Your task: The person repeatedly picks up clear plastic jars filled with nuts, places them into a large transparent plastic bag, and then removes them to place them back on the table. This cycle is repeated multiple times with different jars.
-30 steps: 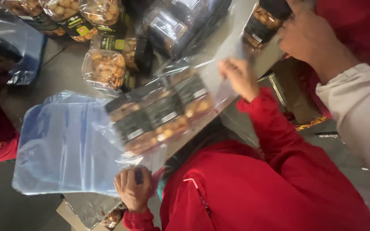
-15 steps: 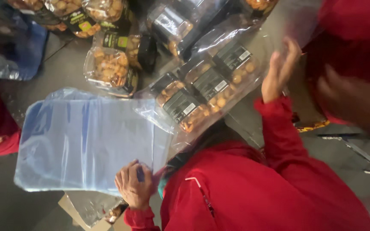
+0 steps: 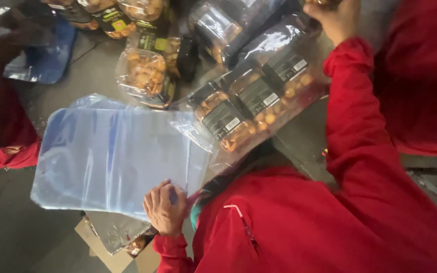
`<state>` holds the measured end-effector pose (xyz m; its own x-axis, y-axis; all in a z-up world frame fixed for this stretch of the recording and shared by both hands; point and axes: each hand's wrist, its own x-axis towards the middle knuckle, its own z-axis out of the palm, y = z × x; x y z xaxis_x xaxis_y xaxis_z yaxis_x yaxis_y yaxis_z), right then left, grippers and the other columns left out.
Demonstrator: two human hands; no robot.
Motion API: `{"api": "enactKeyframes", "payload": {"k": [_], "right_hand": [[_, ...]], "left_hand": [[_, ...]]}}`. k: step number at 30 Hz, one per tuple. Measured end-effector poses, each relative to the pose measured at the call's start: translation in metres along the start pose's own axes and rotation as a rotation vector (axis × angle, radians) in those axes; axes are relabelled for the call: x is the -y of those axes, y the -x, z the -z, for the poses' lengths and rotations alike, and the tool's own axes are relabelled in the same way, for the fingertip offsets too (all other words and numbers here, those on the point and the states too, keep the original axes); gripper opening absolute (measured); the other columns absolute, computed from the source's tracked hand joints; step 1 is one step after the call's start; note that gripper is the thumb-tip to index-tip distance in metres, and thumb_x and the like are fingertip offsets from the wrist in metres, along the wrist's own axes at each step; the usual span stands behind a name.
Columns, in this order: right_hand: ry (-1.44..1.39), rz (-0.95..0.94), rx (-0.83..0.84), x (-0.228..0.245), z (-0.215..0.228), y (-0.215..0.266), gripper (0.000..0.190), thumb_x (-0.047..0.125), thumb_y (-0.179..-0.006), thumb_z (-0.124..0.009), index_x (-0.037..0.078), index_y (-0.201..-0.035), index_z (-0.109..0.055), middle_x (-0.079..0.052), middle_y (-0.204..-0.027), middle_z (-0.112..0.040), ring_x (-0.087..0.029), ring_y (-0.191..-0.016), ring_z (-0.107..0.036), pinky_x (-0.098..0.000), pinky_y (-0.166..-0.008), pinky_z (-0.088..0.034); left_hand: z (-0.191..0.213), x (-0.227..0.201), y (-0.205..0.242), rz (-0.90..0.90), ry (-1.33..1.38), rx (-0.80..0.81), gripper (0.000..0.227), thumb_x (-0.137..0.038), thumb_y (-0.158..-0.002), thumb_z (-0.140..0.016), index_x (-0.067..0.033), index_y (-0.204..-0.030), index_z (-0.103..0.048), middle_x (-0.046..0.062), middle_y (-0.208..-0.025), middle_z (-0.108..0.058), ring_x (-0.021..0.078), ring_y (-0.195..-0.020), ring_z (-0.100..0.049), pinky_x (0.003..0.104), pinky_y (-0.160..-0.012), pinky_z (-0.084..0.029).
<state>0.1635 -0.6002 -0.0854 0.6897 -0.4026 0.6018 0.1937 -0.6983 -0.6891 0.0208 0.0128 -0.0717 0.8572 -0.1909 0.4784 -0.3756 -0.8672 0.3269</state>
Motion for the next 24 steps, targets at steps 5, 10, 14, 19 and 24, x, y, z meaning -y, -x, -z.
{"api": "enactKeyframes", "payload": {"k": [5, 10, 14, 19, 24], "right_hand": [[-0.464, -0.062, -0.041, -0.015, 0.002, 0.005, 0.090, -0.003, -0.085, -0.094, 0.002, -0.150, -0.032, -0.009, -0.143, -0.055, -0.025, -0.127, -0.062, -0.0376, -0.111, -0.053], [-0.263, -0.098, -0.206, 0.000, 0.045, 0.029, 0.054, -0.002, -0.096, -0.079, 0.002, -0.147, -0.063, -0.012, -0.134, -0.071, -0.026, -0.123, -0.067, -0.0359, -0.110, -0.057], [-0.289, -0.148, -0.396, 0.067, 0.063, 0.056, 0.066, 0.002, -0.090, -0.082, 0.002, -0.149, -0.054, -0.013, -0.137, -0.066, -0.026, -0.127, -0.064, -0.0376, -0.112, -0.054], [-0.679, -0.211, 0.098, 0.223, -0.027, 0.133, 0.082, 0.008, -0.084, -0.086, 0.001, -0.152, -0.042, -0.016, -0.141, -0.060, -0.026, -0.131, -0.060, -0.0398, -0.115, -0.050], [-1.147, -0.329, 0.664, 0.344, -0.117, 0.196, 0.099, 0.013, -0.077, -0.090, 0.001, -0.155, -0.031, -0.018, -0.145, -0.055, -0.026, -0.136, -0.056, -0.0419, -0.118, -0.046]], "left_hand": [[0.001, 0.003, 0.000, 0.003, -0.010, 0.009, 0.013, -0.016, -0.080, -0.073, -0.0120, -0.090, -0.067, 0.003, -0.110, -0.071, 0.0294, -0.101, -0.062, 0.043, -0.091, -0.048], [0.004, -0.001, -0.005, 0.009, -0.001, 0.003, 0.013, -0.015, -0.080, -0.074, -0.0127, -0.091, -0.067, 0.003, -0.109, -0.070, 0.0287, -0.100, -0.062, 0.042, -0.089, -0.048], [0.007, -0.001, -0.004, -0.004, -0.025, 0.006, 0.013, -0.014, -0.080, -0.074, -0.0124, -0.089, -0.065, 0.003, -0.109, -0.071, 0.0289, -0.100, -0.062, 0.042, -0.091, -0.049], [-0.001, 0.002, 0.002, -0.011, -0.010, 0.008, 0.012, -0.014, -0.082, -0.074, -0.0122, -0.091, -0.066, 0.003, -0.111, -0.070, 0.0285, -0.100, -0.063, 0.042, -0.090, -0.049], [-0.003, 0.012, 0.006, 0.009, -0.116, 0.068, 0.066, -0.054, -0.058, -0.086, -0.0087, -0.103, -0.069, 0.007, -0.101, -0.066, 0.0310, -0.097, -0.062, 0.044, -0.088, -0.049]]}}
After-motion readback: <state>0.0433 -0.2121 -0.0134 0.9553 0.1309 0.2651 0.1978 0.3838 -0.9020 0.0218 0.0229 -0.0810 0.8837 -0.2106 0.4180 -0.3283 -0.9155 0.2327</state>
